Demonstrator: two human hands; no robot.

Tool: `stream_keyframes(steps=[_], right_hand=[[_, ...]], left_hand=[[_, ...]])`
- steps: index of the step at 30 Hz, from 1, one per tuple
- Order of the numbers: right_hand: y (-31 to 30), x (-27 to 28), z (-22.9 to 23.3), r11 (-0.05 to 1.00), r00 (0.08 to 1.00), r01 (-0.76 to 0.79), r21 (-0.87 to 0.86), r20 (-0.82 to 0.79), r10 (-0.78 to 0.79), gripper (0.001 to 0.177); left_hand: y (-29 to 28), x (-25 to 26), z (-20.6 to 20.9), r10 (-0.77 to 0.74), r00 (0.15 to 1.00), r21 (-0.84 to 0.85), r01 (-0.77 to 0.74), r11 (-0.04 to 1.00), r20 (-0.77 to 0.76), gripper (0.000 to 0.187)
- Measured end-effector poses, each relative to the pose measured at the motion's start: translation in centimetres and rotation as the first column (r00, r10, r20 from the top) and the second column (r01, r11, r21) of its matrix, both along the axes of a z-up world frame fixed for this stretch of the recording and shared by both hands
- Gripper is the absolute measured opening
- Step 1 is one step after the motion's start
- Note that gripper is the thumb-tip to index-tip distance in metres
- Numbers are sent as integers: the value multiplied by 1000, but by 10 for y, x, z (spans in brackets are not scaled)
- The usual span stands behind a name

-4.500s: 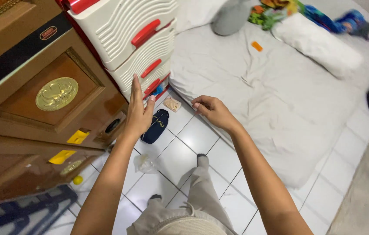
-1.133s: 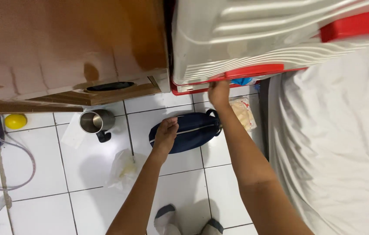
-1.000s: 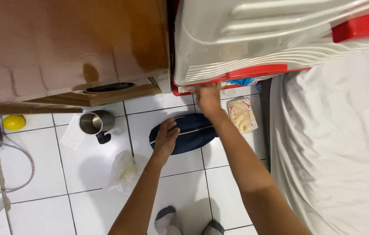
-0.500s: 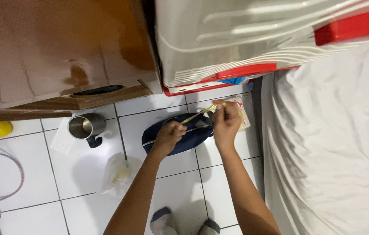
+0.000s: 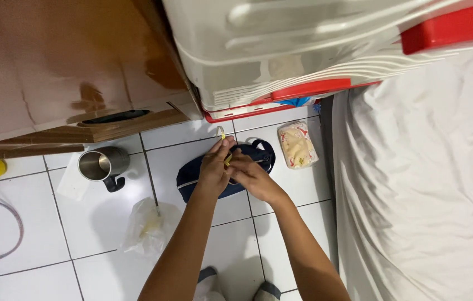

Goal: Putting a guitar into its bag and folding a cloth on a bed.

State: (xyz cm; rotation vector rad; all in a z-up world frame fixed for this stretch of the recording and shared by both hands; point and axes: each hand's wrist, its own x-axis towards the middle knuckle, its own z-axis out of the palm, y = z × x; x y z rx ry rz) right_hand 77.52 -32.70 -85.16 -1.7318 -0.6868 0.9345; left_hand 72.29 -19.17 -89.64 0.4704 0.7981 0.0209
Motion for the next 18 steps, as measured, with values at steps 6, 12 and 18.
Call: stream_keyframes(steps=[6, 12, 18], right_hand=[[11, 56, -42, 994, 962, 65, -90, 269, -39, 4], [36, 164, -92, 542, 597, 788, 292, -577, -557, 13], [37, 228, -197, 627, 700, 694, 354, -128, -703, 5]], left_hand=[[12, -17, 3, -90, 995, 101, 86, 991, 34, 45], [41, -39, -15, 75, 986, 244, -37, 969, -149, 34], [48, -73, -55, -143, 982, 760, 189, 622, -127, 28]])
